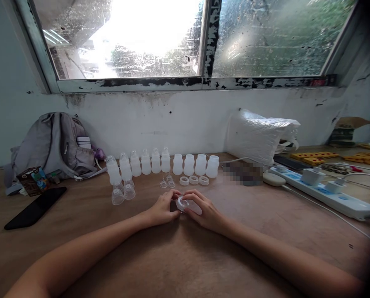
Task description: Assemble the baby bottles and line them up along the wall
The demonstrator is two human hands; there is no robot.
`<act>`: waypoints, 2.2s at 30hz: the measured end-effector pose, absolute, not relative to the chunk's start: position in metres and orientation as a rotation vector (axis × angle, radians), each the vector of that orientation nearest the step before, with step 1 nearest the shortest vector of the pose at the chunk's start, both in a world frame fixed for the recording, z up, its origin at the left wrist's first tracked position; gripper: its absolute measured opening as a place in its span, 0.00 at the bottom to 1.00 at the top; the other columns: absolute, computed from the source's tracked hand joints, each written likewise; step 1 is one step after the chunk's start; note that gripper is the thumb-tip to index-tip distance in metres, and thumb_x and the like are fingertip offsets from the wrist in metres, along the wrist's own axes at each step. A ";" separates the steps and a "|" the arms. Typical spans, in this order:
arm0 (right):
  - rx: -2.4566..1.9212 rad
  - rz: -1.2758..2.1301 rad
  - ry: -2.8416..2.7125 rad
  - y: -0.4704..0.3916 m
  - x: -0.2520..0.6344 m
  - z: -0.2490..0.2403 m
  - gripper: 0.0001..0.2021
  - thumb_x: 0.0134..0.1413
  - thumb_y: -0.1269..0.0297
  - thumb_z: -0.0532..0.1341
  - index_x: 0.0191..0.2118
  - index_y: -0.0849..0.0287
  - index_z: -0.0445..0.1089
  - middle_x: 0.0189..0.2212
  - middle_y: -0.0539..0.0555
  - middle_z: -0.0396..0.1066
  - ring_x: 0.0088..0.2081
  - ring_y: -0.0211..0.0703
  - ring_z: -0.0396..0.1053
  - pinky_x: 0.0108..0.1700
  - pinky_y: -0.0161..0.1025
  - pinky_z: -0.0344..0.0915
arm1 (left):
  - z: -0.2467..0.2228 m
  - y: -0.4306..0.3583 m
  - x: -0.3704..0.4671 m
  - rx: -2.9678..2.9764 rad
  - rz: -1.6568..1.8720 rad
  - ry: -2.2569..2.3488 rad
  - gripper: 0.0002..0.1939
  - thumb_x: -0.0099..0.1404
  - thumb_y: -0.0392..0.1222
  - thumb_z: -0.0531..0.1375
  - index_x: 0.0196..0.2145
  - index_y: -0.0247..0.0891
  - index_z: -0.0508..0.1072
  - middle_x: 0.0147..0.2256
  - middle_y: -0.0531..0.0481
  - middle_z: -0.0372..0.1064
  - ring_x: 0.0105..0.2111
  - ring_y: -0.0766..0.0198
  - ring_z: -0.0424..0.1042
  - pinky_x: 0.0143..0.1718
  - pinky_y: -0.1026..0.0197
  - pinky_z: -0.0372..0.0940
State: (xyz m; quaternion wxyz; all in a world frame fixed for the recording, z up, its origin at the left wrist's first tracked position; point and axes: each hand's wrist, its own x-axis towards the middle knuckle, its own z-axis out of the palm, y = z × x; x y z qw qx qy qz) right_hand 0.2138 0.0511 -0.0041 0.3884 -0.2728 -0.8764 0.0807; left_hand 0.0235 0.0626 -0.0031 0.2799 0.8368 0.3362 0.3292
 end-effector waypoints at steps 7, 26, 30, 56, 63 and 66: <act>-0.725 0.284 -2.277 0.055 0.213 -0.008 0.14 0.48 0.72 0.58 0.42 0.57 0.59 0.40 0.56 0.63 0.40 0.42 0.64 0.42 0.39 0.63 | -0.002 0.065 0.021 2.148 0.936 0.945 0.19 0.48 0.24 0.50 0.39 0.36 0.62 0.39 0.47 0.63 0.43 0.62 0.63 0.47 0.59 0.57; -0.788 0.316 -2.251 0.057 0.214 -0.014 0.18 0.48 0.70 0.58 0.47 0.57 0.55 0.39 0.55 0.63 0.40 0.43 0.66 0.43 0.41 0.64 | 0.007 0.054 0.022 2.397 1.017 0.887 0.06 0.56 0.32 0.55 0.32 0.37 0.70 0.36 0.49 0.67 0.39 0.62 0.65 0.45 0.60 0.59; -0.784 0.324 -2.266 0.058 0.214 -0.014 0.20 0.48 0.70 0.58 0.48 0.58 0.54 0.41 0.57 0.64 0.42 0.43 0.65 0.44 0.41 0.63 | 0.004 0.054 0.023 2.498 0.952 0.843 0.10 0.57 0.35 0.56 0.37 0.40 0.72 0.42 0.48 0.67 0.45 0.60 0.63 0.49 0.58 0.56; -0.903 0.395 -2.115 0.057 0.216 -0.006 0.09 0.48 0.72 0.54 0.38 0.57 0.57 0.31 0.51 0.68 0.33 0.40 0.68 0.36 0.37 0.64 | 0.005 0.057 0.018 2.194 0.912 0.667 0.24 0.54 0.33 0.58 0.50 0.38 0.63 0.49 0.44 0.61 0.47 0.60 0.64 0.45 0.60 0.64; -0.995 0.374 -2.031 0.055 0.215 0.000 0.06 0.46 0.71 0.54 0.32 0.57 0.57 0.25 0.49 0.66 0.28 0.38 0.66 0.31 0.36 0.63 | 0.009 0.054 0.017 2.320 0.735 0.573 0.34 0.54 0.33 0.59 0.57 0.42 0.53 0.54 0.45 0.58 0.51 0.56 0.61 0.50 0.54 0.58; -1.011 0.394 -2.033 0.055 0.215 0.000 0.08 0.43 0.73 0.54 0.32 0.57 0.56 0.24 0.48 0.66 0.25 0.37 0.64 0.28 0.34 0.61 | 0.010 0.053 0.016 2.395 0.671 0.536 0.37 0.54 0.34 0.58 0.59 0.42 0.48 0.56 0.45 0.55 0.52 0.55 0.59 0.52 0.52 0.55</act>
